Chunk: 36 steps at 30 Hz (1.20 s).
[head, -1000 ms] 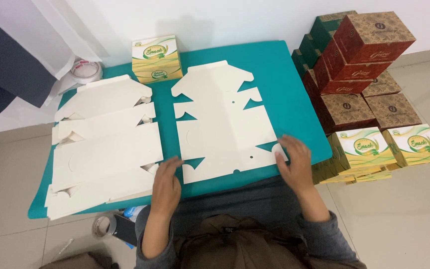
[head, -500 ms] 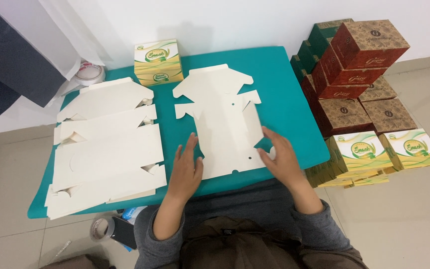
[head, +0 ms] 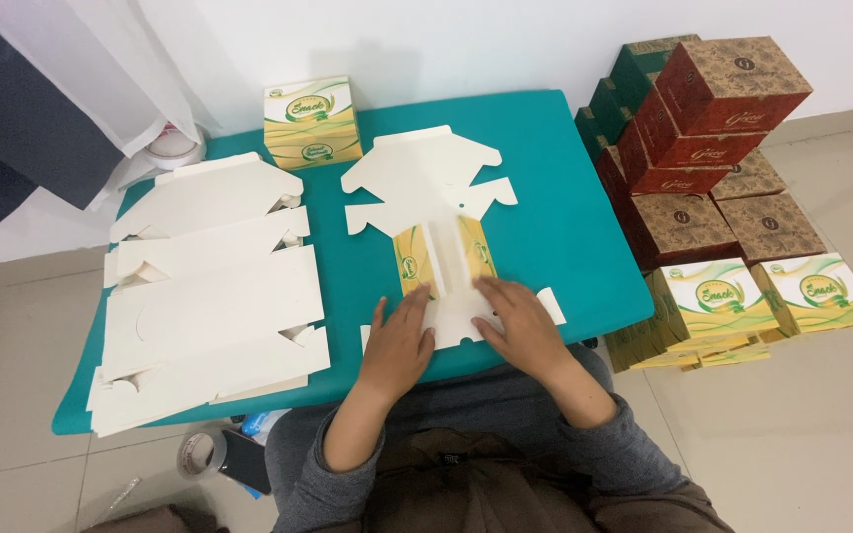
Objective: Folding flat cardboard templates into small product boxes at a steady pace.
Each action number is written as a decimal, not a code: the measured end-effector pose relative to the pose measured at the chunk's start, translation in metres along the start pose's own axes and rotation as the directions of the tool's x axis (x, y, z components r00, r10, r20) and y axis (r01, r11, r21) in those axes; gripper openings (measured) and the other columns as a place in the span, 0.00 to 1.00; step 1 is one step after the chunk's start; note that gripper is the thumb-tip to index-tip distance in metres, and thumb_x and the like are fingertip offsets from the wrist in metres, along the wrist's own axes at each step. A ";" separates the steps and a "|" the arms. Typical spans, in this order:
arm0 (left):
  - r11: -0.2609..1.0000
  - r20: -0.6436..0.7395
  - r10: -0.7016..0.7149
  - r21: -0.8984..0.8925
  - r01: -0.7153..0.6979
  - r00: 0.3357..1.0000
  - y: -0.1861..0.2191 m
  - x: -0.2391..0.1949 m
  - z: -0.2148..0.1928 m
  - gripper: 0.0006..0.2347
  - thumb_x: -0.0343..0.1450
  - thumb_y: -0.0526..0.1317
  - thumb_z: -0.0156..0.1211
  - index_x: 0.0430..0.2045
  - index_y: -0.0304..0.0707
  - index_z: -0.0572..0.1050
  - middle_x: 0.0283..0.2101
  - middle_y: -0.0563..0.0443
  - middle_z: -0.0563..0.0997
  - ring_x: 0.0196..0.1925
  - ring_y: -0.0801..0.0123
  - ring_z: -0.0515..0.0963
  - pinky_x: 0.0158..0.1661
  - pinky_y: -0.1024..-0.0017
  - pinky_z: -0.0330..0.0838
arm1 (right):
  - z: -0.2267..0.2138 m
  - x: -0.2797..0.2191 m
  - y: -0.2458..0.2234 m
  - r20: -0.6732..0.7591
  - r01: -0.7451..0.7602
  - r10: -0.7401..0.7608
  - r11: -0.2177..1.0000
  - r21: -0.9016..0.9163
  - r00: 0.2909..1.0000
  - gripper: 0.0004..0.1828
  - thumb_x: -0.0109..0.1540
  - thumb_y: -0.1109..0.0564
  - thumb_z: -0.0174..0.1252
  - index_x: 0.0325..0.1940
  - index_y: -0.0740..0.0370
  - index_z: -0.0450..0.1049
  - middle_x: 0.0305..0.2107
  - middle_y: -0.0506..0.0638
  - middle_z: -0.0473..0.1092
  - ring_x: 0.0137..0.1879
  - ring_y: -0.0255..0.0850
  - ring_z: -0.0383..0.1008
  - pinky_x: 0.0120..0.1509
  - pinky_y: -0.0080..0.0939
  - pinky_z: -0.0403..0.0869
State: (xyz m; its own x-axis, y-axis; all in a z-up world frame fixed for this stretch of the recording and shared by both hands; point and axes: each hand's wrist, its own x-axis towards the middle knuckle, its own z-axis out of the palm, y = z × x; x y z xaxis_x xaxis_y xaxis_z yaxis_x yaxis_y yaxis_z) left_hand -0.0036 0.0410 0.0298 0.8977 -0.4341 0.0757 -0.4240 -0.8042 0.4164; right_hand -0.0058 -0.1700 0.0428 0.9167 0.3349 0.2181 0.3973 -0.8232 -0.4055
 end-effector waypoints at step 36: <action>0.989 -0.539 0.106 0.141 -0.035 0.836 0.000 -0.008 -0.006 0.05 0.68 0.36 0.55 0.35 0.48 0.73 0.43 0.55 0.72 0.56 0.63 0.69 0.58 0.40 0.51 | -0.007 0.014 0.020 -0.440 0.002 0.138 0.953 0.304 0.887 0.15 0.63 0.59 0.50 0.53 0.61 0.69 0.39 0.59 0.66 0.46 0.54 0.72 0.41 0.48 0.77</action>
State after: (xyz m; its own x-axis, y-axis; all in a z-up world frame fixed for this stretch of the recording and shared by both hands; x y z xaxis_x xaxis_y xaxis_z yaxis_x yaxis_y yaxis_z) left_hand -0.0103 0.0474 0.0346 0.7698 -0.2298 0.5956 -0.4679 -0.8377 0.2816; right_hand 0.0144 -0.1856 0.0438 0.8491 -0.0184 0.5278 0.3938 -0.6439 -0.6560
